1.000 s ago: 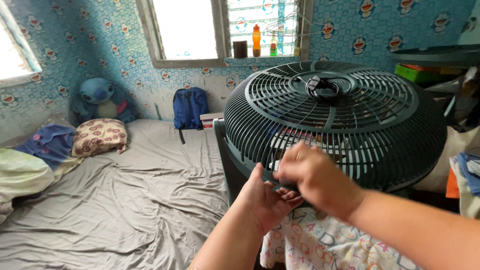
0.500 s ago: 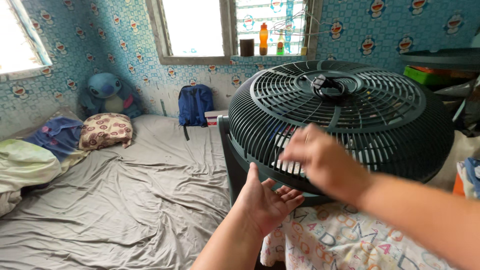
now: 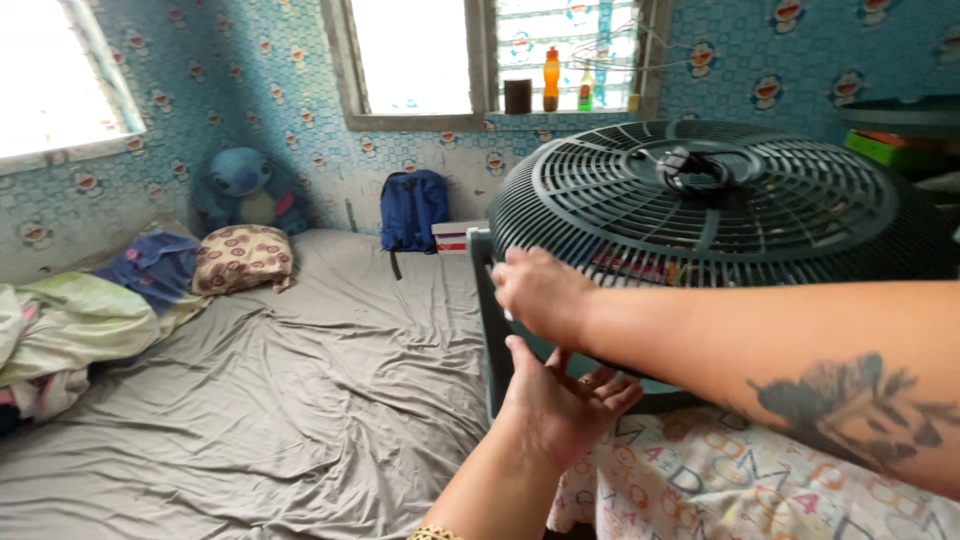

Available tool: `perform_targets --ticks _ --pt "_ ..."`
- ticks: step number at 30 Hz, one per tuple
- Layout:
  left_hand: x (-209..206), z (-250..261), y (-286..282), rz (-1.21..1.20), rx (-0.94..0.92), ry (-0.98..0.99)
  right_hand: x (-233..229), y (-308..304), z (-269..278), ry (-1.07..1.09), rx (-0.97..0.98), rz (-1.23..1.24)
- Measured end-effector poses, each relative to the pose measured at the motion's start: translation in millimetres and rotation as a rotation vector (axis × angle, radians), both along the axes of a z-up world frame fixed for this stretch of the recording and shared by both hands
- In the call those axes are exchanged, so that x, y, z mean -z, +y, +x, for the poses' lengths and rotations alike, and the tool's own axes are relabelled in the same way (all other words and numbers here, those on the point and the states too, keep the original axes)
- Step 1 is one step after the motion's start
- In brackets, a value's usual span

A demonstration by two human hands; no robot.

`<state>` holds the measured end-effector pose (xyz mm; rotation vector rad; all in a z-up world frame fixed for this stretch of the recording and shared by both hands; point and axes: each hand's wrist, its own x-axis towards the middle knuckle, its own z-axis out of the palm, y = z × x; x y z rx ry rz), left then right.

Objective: The person wipes the exterior grill of a standing fan with a white cloth. They rotate the fan head to reach different sections and continue wiping the surface throughout the clip.

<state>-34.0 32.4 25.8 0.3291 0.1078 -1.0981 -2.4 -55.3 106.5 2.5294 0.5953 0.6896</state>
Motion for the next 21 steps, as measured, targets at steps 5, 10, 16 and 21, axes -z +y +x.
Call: perform_targets --ticks 5,10,16,21 --pt "-0.8 3.5 8.8 -0.030 0.016 0.023 15.3 1.6 -39.4 0.108 0.045 -0.100" --pt "6.3 3.4 7.5 -0.089 0.092 0.023 14.5 -11.7 -94.2 0.158 0.088 -0.081" --pt "7.6 -0.1 5.0 0.042 -0.022 0.039 15.2 -30.7 -115.8 0.103 -0.090 0.103" --pt "18.6 4.0 -5.6 -0.040 -0.023 -0.001 5.0 -27.9 -61.2 -0.014 -0.134 -0.043"
